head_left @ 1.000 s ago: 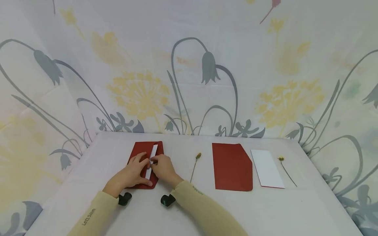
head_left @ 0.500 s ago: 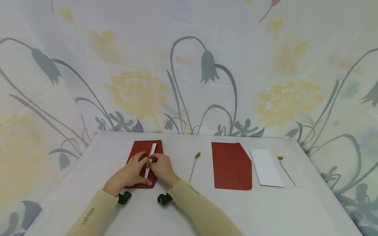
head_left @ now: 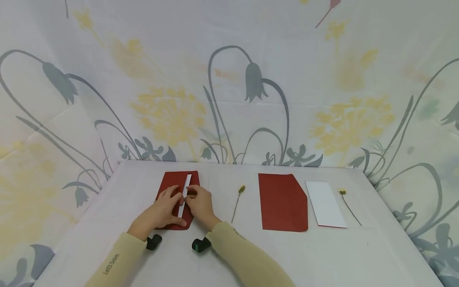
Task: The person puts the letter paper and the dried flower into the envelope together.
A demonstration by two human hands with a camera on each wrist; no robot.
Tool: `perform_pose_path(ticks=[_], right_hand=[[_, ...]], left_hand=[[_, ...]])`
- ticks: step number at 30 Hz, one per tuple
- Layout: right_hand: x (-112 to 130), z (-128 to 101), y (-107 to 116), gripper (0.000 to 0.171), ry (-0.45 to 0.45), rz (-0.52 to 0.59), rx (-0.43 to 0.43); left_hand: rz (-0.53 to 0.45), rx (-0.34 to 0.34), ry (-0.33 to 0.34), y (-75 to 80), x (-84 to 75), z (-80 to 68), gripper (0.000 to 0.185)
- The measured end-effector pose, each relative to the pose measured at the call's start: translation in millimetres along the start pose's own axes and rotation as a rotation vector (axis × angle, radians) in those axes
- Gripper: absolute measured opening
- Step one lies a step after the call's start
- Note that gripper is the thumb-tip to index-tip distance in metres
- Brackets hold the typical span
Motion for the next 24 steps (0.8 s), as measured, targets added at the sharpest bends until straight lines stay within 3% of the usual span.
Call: perform_pose_path(ticks=[10,18,24], right_hand=[[-2.5,0.9,0.0,0.028,-0.01,0.014,0.074],[-3.6,-1.6,-1.9,0.038,0.06,-0.112,0.159],[-1.6,-4.1,-0.7,0.043,0.051,-0.156,0.218]], left_hand=[[-0.008,-0.019,-0.036,1.0,2.7,0.8,0.053],[-0.03,-0.028,-0.054,2.3,2.1,0.2,0.053],[-0.034,-0.032,-0.049,1.8,2.4,0.4,0.053]])
Point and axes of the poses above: each hand's wrist, its own z-axis towards the middle knuckle, its own y-axis out of the back of the hand, x = y × z, the point moved 4 cm from there along z, towards the middle knuckle, and after that the axes turned 14 degrees about -y, right-handed, at the moved point
